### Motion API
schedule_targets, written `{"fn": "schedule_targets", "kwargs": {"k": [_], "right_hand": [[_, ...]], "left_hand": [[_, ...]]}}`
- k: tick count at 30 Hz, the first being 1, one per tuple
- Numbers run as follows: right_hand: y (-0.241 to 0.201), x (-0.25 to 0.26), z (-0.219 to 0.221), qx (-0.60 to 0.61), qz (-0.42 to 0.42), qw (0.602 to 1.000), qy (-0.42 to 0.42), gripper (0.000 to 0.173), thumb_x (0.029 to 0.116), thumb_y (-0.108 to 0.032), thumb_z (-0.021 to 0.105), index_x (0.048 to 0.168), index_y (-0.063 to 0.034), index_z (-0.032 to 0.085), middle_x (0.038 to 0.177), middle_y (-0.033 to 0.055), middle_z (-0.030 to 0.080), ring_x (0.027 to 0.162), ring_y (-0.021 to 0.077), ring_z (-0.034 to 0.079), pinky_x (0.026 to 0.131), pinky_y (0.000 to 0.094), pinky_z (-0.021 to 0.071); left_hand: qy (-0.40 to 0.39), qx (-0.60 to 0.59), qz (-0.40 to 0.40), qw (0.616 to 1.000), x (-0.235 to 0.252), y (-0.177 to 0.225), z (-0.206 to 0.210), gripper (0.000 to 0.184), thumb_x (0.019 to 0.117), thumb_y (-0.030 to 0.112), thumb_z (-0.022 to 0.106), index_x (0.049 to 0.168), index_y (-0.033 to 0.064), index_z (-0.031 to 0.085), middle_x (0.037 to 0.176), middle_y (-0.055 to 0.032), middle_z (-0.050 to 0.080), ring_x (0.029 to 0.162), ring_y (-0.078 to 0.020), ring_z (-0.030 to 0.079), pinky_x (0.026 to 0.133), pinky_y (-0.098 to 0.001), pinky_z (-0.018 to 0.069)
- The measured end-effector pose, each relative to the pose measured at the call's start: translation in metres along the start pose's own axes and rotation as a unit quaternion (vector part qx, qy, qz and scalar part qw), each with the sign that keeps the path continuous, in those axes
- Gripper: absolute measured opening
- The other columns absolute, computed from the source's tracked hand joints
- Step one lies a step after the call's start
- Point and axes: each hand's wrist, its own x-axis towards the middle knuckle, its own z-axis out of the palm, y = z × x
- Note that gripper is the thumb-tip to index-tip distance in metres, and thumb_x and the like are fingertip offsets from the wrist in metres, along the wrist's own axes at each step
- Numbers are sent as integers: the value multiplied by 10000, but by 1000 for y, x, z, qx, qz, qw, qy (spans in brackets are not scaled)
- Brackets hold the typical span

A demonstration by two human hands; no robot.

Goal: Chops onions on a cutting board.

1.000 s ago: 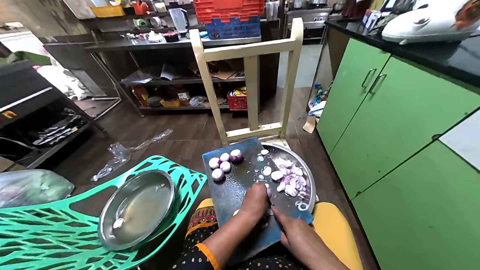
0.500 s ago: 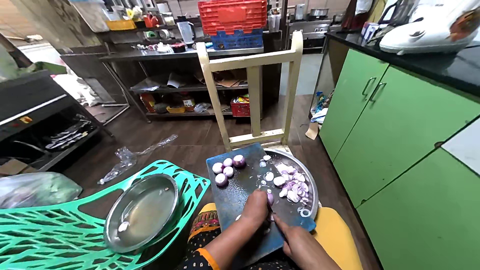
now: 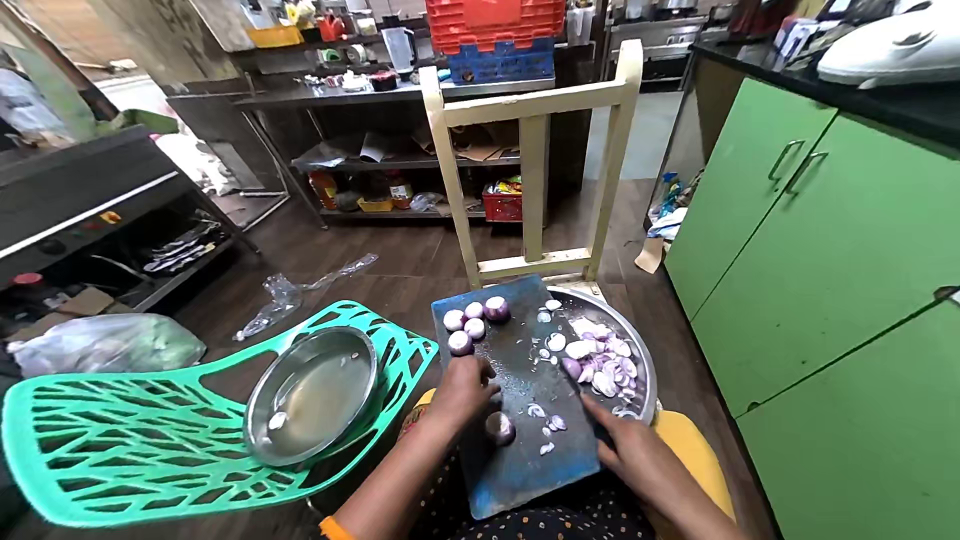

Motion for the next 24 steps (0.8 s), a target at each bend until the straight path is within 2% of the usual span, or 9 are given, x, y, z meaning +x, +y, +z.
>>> {"fn": "schedule_targets", "kwargs": {"k": [3,5,7,9,13,16,18,20,24], "right_hand": [[5,-11,-6,13,-56,998,-3,673,960,-178,596,1601,-263,406,1051,166,744,936,362,724,856,580,567],[3,-35,-6,59,-127,988,-68,672,961,-174,624,1591,-293,422,1122,164,744,964,370,730,863,611,569],[9,-50,-2,80,-174,972,-139,661,976,-190,649,1582,-335,427,1110,169,744,951,376,731,849,627,564],[23,-51,3,68,-150,975,-150,670,975,-195,652,1579,-374,423,1061,177,748,915,387,726,823,636,560],[36,-37,-3,16,-35,999,-9,668,954,-205,615,1584,-331,429,985,162,746,857,370,720,790,597,566],[9,-30,1,27,-33,997,65,652,949,-184,614,1577,-261,453,1136,127,754,946,336,743,845,573,588],[-13,-27,10,1,-15,1000,25,681,949,-156,610,1595,-251,418,1108,162,747,966,375,732,853,594,576],[-27,-23,14,-34,20,998,-39,730,959,-148,580,1633,-263,327,1026,186,733,953,396,718,842,593,565],[-49,-13,8,-56,6,998,-31,730,966,-137,556,1640,-260,303,1012,167,729,925,375,720,816,564,574]], "left_hand": [[-77,-13,-29,996,-22,-16,8,483,891,328,828,1287,83,698,1194,-126,731,1084,-298,706,995,-535,554],[-94,-28,-34,995,-33,-19,17,560,862,334,851,1335,89,676,1241,-118,720,1079,-288,705,1000,-524,550],[-68,-58,-21,996,-35,-23,31,518,835,305,867,1272,80,706,1187,-107,735,1033,-253,721,988,-485,569],[-44,-86,-10,995,-32,-23,42,439,838,281,858,1204,77,728,1150,-93,748,1030,-219,731,994,-448,578],[-38,-78,26,996,-11,-2,50,398,902,267,798,1228,57,714,1188,-134,722,1102,-255,698,1037,-458,543],[-29,-51,59,997,7,13,51,337,934,236,768,1185,16,728,1195,-174,698,1121,-295,678,1040,-459,538],[-28,-9,73,997,15,22,51,226,976,190,688,1099,7,740,1134,-181,715,1110,-315,687,1022,-485,543],[-55,31,68,996,19,33,46,224,995,193,657,1070,2,744,1128,-191,720,1130,-340,684,1022,-519,540],[-87,72,53,992,25,44,40,236,980,223,675,1017,-1,737,1089,-197,721,1087,-364,693,952,-555,563]]}}
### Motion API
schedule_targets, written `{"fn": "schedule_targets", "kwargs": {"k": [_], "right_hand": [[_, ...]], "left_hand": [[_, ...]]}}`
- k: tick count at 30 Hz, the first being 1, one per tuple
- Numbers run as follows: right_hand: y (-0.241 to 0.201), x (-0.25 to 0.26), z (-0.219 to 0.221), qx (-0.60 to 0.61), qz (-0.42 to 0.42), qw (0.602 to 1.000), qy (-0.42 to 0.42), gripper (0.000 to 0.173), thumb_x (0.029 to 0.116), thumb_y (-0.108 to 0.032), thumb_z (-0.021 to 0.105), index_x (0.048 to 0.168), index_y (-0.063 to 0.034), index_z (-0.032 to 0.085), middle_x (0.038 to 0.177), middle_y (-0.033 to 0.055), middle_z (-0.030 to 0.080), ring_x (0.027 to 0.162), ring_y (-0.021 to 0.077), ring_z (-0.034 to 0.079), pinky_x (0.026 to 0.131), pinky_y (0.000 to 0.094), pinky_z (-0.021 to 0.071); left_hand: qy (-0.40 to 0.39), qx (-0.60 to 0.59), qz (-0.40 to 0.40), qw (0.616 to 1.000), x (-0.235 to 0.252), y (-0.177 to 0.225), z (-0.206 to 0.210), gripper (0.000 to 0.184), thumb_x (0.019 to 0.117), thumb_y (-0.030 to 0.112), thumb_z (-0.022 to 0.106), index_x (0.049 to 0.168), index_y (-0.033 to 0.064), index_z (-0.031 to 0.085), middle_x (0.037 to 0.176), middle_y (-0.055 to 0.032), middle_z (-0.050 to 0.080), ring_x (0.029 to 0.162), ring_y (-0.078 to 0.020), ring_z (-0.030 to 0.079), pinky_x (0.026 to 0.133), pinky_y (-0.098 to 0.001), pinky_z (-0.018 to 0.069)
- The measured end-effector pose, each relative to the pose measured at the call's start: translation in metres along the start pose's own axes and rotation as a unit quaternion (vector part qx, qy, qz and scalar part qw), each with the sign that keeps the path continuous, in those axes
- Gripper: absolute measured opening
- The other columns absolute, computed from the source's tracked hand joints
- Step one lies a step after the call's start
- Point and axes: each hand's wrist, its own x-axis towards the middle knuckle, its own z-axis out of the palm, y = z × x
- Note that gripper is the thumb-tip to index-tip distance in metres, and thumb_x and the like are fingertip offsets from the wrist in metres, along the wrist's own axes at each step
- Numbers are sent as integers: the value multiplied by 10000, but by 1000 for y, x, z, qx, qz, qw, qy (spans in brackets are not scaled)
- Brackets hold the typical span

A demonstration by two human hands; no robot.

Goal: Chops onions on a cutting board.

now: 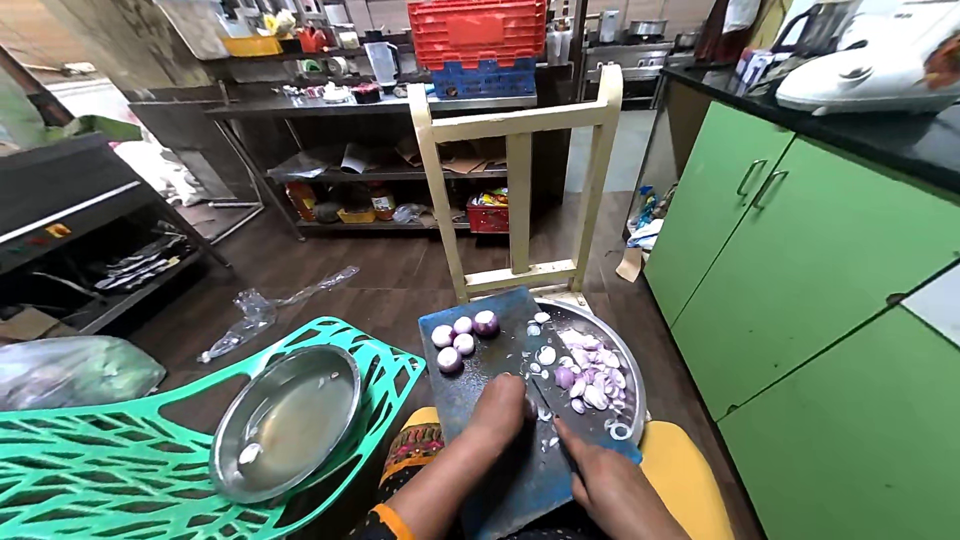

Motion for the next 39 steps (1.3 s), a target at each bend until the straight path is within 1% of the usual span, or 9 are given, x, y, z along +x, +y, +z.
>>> {"fn": "schedule_targets", "kwargs": {"k": [5,10,14,21,25,28,32,36,39], "right_hand": [[-5,15,7,-7,8,999,-42,748,955,-104,557,1640,-260,301,1029,187,727,974,392,713,857,571,563],[-9,-6,-1,-5,-17,1000,-18,734,955,-123,565,1637,-220,313,965,178,726,896,382,721,797,554,575],[-12,17,6,-4,15,998,-53,783,944,-100,577,1648,-257,274,1008,197,723,955,405,710,844,582,562],[-13,-7,6,-5,-9,1000,-23,753,947,-127,577,1640,-232,303,933,180,723,862,386,721,778,566,575],[-21,17,10,-20,24,998,-54,762,970,-88,548,1652,-257,255,1000,193,723,941,404,717,829,578,570],[-16,-7,9,-15,18,997,-78,789,958,-83,583,1655,-250,255,1009,207,727,947,415,718,833,582,569],[-15,-19,1,15,-6,999,-34,745,962,-114,559,1646,-230,290,975,182,728,878,383,725,785,563,581],[-16,19,12,8,14,999,-48,753,962,-116,546,1648,-253,271,997,184,724,928,386,720,829,572,573],[-12,6,10,9,2,999,-45,732,973,-133,551,1647,-242,284,987,188,734,917,389,726,829,566,574]], "left_hand": [[-16,22,-22,999,1,13,-4,220,984,197,652,1015,-12,713,1091,-213,711,1072,-374,700,909,-565,578],[-22,31,-17,999,5,14,-6,179,967,137,663,1070,1,718,1121,-206,712,1085,-376,699,922,-566,576],[-16,20,-12,1000,7,10,-4,172,958,140,662,1039,4,727,1093,-206,720,1066,-378,704,908,-572,577],[-10,8,-6,1000,2,1,1,192,969,160,665,1069,9,730,1110,-199,716,1090,-369,695,929,-554,574],[-10,9,-6,1000,3,3,0,171,961,134,658,1049,5,729,1110,-205,716,1079,-375,700,916,-568,577],[-14,1,-15,1000,-1,3,-4,212,978,164,665,1093,-6,720,1139,-214,710,1107,-379,694,948,-559,570],[-15,2,-16,1000,1,2,-3,192,965,141,671,1070,-10,723,1133,-215,708,1097,-380,693,934,-564,572],[-8,12,-9,1000,3,5,1,169,972,122,652,1046,-14,720,1113,-211,712,1086,-374,697,929,-555,576],[-12,-1,-15,1000,1,1,-3,196,978,136,646,1086,-10,720,1136,-206,712,1116,-369,690,964,-544,563]]}}
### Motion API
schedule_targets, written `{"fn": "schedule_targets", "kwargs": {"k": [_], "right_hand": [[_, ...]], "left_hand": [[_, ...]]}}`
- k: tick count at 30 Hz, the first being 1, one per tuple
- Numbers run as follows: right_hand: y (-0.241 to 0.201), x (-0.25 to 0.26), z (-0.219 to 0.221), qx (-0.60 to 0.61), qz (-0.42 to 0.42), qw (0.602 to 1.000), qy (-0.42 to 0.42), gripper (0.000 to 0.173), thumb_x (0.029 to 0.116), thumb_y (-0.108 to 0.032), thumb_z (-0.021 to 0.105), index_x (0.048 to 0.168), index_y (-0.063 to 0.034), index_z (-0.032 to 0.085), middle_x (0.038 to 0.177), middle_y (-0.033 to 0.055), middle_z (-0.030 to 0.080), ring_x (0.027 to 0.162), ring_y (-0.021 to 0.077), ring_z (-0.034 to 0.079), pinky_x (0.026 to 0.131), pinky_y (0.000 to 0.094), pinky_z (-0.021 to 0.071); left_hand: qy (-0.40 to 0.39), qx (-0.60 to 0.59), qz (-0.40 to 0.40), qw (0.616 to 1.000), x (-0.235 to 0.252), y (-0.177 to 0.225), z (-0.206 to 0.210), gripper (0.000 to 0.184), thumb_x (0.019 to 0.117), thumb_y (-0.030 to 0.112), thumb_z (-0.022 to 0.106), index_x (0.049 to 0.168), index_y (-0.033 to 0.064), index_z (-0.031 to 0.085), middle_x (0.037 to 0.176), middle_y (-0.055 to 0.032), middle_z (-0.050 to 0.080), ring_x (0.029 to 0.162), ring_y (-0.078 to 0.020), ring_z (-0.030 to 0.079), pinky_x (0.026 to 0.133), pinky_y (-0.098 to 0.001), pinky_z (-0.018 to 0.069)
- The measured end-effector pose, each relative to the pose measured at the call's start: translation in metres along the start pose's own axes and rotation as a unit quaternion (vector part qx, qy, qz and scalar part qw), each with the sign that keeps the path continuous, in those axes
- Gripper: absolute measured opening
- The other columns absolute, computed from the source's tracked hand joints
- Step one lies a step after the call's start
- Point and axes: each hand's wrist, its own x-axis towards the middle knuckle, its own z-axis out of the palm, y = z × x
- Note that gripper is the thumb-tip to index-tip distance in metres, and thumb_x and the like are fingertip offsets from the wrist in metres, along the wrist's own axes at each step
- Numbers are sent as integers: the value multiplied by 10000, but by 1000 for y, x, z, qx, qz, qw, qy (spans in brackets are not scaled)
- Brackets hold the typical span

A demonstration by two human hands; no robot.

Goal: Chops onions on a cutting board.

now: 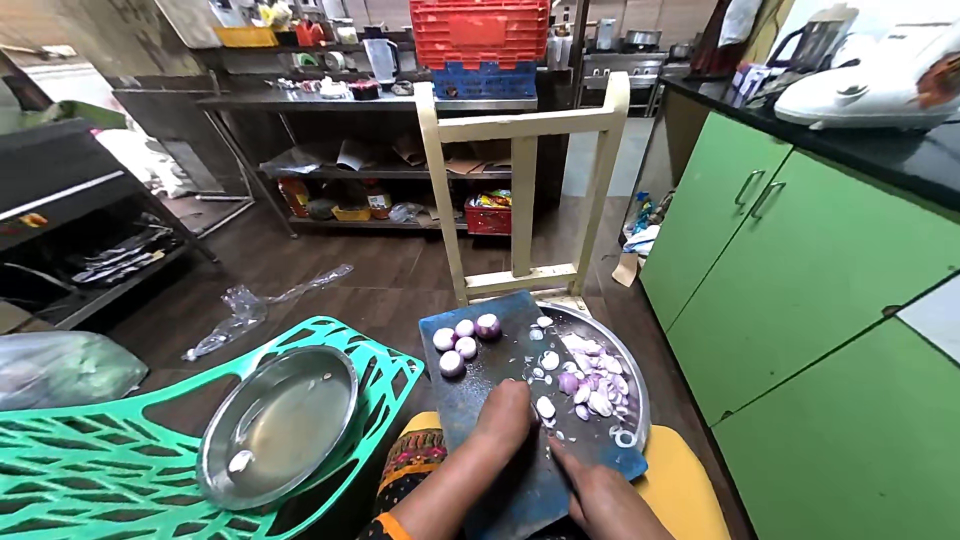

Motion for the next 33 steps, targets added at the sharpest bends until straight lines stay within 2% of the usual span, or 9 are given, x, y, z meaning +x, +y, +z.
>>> {"fn": "schedule_targets", "kwargs": {"k": [4,8,11,15,19,24,27,30,33], "right_hand": [[-7,-10,-11,6,-23,999,23,714,972,-123,546,1639,-212,308,961,177,724,863,377,721,783,556,579],[-7,12,0,-11,15,1000,-17,781,959,-100,591,1650,-251,261,1002,204,722,934,409,715,828,588,567],[0,-15,2,-1,6,1000,-25,767,961,-93,574,1651,-242,273,1008,204,728,925,407,722,821,578,573],[-5,-20,-9,27,-23,999,20,718,974,-114,546,1642,-223,306,949,176,728,844,377,723,763,559,582],[-11,13,-5,-5,19,999,-31,774,979,-100,559,1660,-261,229,1014,206,720,951,409,715,839,585,566],[1,-25,-8,10,-8,1000,-23,718,983,-104,540,1645,-237,296,975,197,733,892,403,725,796,575,576],[-7,-11,-8,25,-25,999,8,709,979,-121,540,1639,-230,308,944,180,726,854,383,722,779,568,580],[-11,12,-3,0,12,1000,-27,767,972,-98,564,1654,-255,251,986,204,723,922,409,718,824,587,569],[-2,-9,0,-6,-1,999,-39,751,979,-100,561,1653,-248,264,1010,202,729,930,407,723,827,582,572]], "left_hand": [[4,-8,7,1000,1,-4,4,180,960,127,664,1060,-9,727,1117,-216,711,1097,-383,690,946,-565,566],[6,2,10,1000,2,-2,3,172,957,138,675,1025,-10,730,1111,-204,714,1096,-364,693,950,-542,570],[6,-4,9,1000,-1,-4,1,197,972,169,672,1029,-10,730,1110,-204,719,1102,-361,696,963,-534,567],[22,-11,15,1000,-1,-6,5,175,962,150,670,1014,-4,737,1076,-198,728,1068,-364,705,938,-544,572],[17,-2,13,1000,0,-3,5,169,974,120,636,1023,-13,727,1100,-206,720,1084,-367,701,946,-541,572],[34,-21,17,999,-2,-8,6,177,977,140,650,1006,-11,736,1074,-198,727,1073,-359,705,955,-531,570],[21,-22,16,999,-2,-8,9,156,964,132,673,999,-6,734,1070,-198,721,1068,-365,701,929,-547,575],[23,-18,11,999,-1,-6,8,159,965,127,665,1025,-7,727,1093,-201,720,1082,-365,700,939,-542,574],[33,-33,13,999,-3,-11,7,176,978,133,647,1026,-16,726,1091,-209,720,1085,-364,702,958,-539,569]]}}
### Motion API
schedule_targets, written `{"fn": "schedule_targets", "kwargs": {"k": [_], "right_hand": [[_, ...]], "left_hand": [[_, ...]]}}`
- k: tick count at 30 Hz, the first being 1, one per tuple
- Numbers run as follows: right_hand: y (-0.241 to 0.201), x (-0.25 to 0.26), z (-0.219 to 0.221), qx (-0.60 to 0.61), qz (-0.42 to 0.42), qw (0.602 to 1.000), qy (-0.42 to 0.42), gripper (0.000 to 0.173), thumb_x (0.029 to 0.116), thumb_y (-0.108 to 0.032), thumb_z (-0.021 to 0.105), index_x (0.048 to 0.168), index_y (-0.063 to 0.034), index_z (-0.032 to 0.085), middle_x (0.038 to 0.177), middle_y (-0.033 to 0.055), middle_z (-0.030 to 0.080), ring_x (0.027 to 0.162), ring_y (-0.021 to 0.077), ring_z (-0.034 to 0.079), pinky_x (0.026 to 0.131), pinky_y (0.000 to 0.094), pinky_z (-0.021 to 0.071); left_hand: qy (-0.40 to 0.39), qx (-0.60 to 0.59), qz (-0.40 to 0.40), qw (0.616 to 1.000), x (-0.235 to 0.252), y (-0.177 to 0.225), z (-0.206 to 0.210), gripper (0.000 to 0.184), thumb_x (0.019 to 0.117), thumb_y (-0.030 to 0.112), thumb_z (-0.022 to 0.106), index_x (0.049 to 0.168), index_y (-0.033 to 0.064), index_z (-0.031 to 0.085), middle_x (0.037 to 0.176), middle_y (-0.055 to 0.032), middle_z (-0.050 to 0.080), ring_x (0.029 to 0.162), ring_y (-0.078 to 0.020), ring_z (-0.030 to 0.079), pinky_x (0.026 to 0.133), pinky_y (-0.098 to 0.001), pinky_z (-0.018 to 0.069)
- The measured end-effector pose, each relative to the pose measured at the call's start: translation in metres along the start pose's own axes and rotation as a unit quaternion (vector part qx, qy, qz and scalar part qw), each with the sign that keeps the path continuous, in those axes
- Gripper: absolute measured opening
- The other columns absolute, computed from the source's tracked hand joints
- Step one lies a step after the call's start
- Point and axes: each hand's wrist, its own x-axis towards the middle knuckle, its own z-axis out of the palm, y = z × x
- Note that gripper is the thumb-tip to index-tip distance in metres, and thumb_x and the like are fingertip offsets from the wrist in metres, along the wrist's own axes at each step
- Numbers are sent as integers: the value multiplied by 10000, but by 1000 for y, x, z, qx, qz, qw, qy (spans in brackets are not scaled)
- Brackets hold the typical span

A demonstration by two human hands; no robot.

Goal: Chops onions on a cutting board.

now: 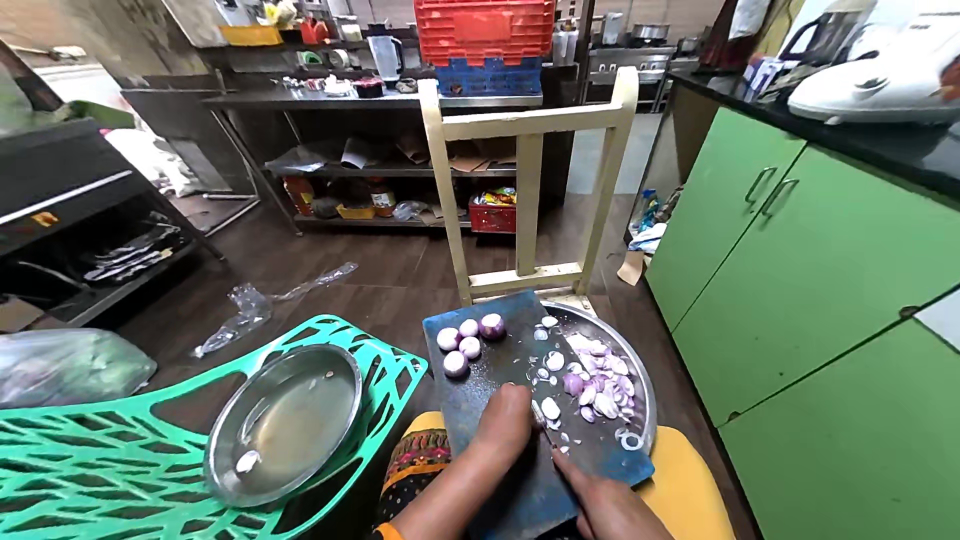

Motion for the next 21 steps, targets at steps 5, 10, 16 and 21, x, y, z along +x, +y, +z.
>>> {"fn": "schedule_targets", "kwargs": {"k": [5,10,16,21], "right_hand": [[-3,-5,-8,34,-25,998,47,720,970,-121,553,1639,-228,309,956,180,729,857,379,724,782,571,580],[-10,22,-4,-3,10,1000,0,772,969,-99,571,1655,-247,248,1003,210,722,936,415,715,828,586,568],[4,-16,-6,31,-34,998,36,716,971,-115,550,1639,-217,313,949,189,727,849,389,722,766,574,579],[-4,30,-4,11,-6,1000,11,767,962,-115,563,1652,-249,257,1003,200,720,925,400,716,829,580,570]], "left_hand": [[1,-10,6,1000,2,-3,4,168,967,149,671,993,-4,736,1050,-196,726,1046,-357,708,926,-549,576],[5,7,1,1000,2,-1,3,158,974,127,650,1004,-2,735,1067,-191,728,1060,-352,708,942,-526,575],[-6,-4,-12,1000,1,-4,0,182,978,153,655,1000,-11,729,1056,-200,728,1046,-360,711,933,-543,574],[-7,4,-9,1000,1,2,-3,153,977,118,655,1010,-17,720,1061,-209,720,1048,-371,708,917,-540,580]]}}
